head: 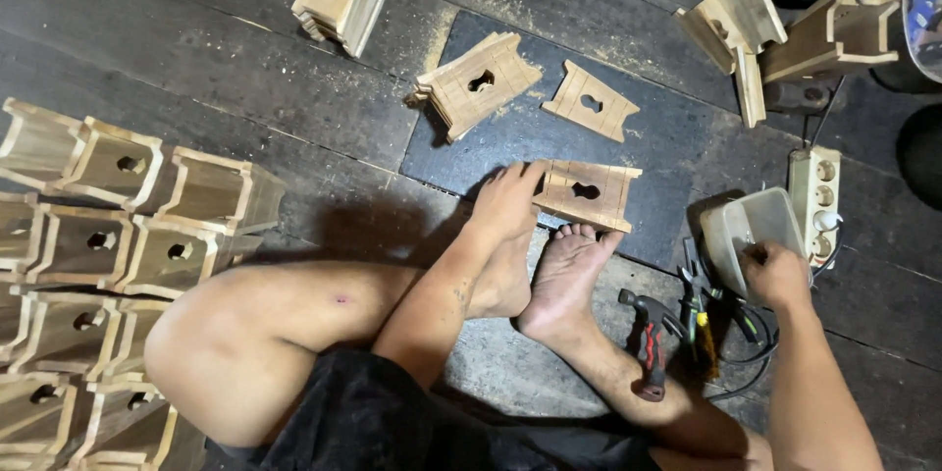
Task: The person sits on the floor and assembles small wooden boxes by hand. They pick up pre-cut wooden pieces, align them, insert nails, and use a hammer to drive the nails into the wood to secure the joints.
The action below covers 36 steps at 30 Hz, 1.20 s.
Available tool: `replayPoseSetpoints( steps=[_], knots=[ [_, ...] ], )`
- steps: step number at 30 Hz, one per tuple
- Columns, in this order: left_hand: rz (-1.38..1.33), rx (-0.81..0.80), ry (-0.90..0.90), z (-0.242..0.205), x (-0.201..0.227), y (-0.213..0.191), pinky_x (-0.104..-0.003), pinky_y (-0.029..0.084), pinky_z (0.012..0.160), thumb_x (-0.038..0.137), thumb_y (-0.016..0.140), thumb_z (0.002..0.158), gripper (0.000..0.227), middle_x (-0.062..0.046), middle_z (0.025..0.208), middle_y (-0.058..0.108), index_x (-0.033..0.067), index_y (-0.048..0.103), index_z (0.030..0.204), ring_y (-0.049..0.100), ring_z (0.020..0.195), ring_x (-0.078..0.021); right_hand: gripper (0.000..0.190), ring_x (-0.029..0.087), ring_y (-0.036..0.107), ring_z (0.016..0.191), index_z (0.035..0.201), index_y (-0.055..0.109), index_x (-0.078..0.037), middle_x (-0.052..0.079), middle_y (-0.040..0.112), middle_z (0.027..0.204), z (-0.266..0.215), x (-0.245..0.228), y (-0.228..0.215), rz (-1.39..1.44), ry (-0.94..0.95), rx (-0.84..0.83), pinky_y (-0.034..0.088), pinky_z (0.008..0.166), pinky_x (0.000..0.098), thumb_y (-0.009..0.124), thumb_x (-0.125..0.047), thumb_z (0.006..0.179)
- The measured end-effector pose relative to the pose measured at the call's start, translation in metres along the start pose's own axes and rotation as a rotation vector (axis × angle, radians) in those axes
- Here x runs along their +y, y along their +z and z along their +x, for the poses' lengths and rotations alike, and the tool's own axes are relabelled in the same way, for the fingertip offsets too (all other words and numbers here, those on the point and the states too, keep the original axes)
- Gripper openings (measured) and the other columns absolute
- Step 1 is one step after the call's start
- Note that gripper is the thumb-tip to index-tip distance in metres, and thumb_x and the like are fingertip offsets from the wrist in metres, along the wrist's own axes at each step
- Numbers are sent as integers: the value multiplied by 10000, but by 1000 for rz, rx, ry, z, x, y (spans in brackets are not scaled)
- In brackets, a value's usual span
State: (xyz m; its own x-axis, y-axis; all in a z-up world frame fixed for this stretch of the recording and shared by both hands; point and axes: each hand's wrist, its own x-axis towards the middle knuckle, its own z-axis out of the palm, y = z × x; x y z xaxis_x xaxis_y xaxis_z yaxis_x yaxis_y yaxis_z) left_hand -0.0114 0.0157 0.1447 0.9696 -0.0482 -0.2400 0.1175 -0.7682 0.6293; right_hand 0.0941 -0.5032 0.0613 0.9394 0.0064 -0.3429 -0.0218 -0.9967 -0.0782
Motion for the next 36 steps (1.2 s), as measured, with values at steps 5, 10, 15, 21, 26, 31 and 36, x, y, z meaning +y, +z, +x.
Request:
replayPoseSetpoints(
  steps=[5, 10, 15, 21, 26, 31, 36],
  knots=[
    [200, 14, 214, 24, 21, 10, -568, 335, 1207, 337, 947, 740, 1090, -151, 1642, 321, 181, 338, 1630, 376, 1469, -360, 286, 299, 756, 1027, 1154, 806, -59, 137, 811, 1054, -18, 25, 11, 223, -90, 230, 537, 963, 391, 696, -171, 914],
    [240, -15, 283, 48, 8, 37, -538, 416, 1151, 509, 977, 695, 1198, -106, 1610, 408, 119, 323, 1619, 374, 1469, -318, 133, 195, 689, 958, 1109, 694, -19, 117, 734, 1057, -79, -59, -14, 716, -102, 418, 565, 878, 326, 632, 26, 1000],
    [168, 94, 287, 59, -16, 72, -553, 481, 1115, 590, 919, 622, 1152, -60, 1431, 482, 158, 398, 1554, 416, 1412, -290, 239, 277, 722, 943, 1167, 701, 54, 225, 740, 989, -116, -171, -32, 882, -441, 277, 560, 820, 411, 752, 75, 935],
    [157, 90, 316, 51, -15, 62, -538, 453, 1149, 570, 924, 682, 1130, -43, 1466, 490, 161, 378, 1583, 404, 1421, -273, 160, 373, 761, 917, 1054, 762, -11, 174, 768, 902, -90, -239, -23, 672, -579, 222, 590, 721, 449, 797, 5, 899],
    [122, 39, 286, 47, -13, 56, -564, 412, 1180, 565, 918, 710, 1131, -33, 1518, 456, 169, 351, 1605, 363, 1456, -269, 180, 324, 766, 853, 1001, 691, -26, 161, 775, 900, -78, -263, -21, 676, -633, 209, 572, 674, 404, 811, 15, 874],
    [115, 23, 273, 50, -13, 56, -564, 392, 1192, 558, 922, 715, 1122, -21, 1523, 442, 183, 345, 1602, 348, 1461, -260, 248, 331, 768, 850, 980, 579, -2, 207, 769, 939, -79, -283, -38, 704, -651, 165, 588, 671, 414, 786, 87, 877],
    [97, -19, 254, 52, -13, 56, -557, 375, 1206, 542, 907, 730, 1102, -12, 1534, 429, 189, 342, 1608, 325, 1470, -249, 387, 324, 767, 864, 1000, 508, -61, 154, 778, 954, -69, -282, -36, 566, -693, 164, 560, 682, 417, 839, 12, 814]
  ],
)
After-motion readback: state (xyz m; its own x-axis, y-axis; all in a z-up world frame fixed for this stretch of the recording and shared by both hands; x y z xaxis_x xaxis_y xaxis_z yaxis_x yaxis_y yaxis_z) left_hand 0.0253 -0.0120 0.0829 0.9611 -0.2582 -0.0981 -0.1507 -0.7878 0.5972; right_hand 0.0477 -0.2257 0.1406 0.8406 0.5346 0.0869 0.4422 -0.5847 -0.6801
